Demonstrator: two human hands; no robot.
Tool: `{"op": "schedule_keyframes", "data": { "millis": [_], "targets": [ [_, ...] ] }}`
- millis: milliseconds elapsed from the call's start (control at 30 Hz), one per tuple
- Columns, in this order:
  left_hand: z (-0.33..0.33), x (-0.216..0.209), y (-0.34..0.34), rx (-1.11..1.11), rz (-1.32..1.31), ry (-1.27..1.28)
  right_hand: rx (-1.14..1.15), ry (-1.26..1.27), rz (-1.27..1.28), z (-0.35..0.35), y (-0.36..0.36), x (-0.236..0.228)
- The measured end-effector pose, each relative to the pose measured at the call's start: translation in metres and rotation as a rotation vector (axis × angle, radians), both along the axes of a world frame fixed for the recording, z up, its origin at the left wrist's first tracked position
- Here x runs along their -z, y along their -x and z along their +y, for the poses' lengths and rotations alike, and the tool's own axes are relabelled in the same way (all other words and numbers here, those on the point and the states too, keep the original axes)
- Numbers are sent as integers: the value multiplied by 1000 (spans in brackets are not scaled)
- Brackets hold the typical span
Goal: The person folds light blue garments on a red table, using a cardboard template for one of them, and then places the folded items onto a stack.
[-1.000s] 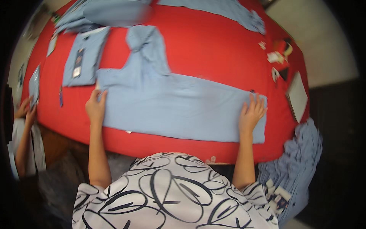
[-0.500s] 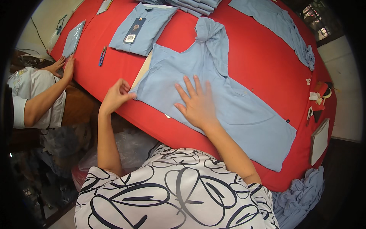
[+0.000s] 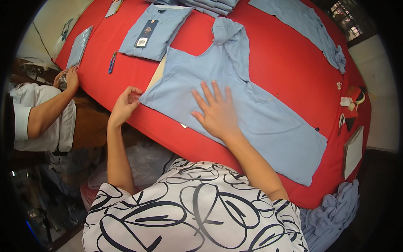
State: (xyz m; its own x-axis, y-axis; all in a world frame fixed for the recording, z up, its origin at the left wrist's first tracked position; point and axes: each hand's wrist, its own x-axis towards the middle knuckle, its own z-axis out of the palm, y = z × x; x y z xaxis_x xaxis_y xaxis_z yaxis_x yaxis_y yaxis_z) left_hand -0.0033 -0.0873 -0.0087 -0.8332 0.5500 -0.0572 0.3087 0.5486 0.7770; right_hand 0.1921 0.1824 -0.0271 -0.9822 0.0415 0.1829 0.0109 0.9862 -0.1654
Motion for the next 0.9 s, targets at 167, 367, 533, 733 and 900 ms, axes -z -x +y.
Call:
{"op": "schedule_keyframes", "data": {
  "millis": [167,367,533,733,900],
  "targets": [
    [103,4,-43,125,519,-59,11,48,68,3,0,9],
    [149,60,-46,102,830,268,301,33,197,40,-97,-4],
    [154,53,-52,81,833,323,946,-102,-23,109,-287,19],
    [151,55,-40,112,827,339,1095,-172,108,160,-388,28],
    [156,46,-29,66,812,342,896,-17,306,181,-326,7]
  ]
}}
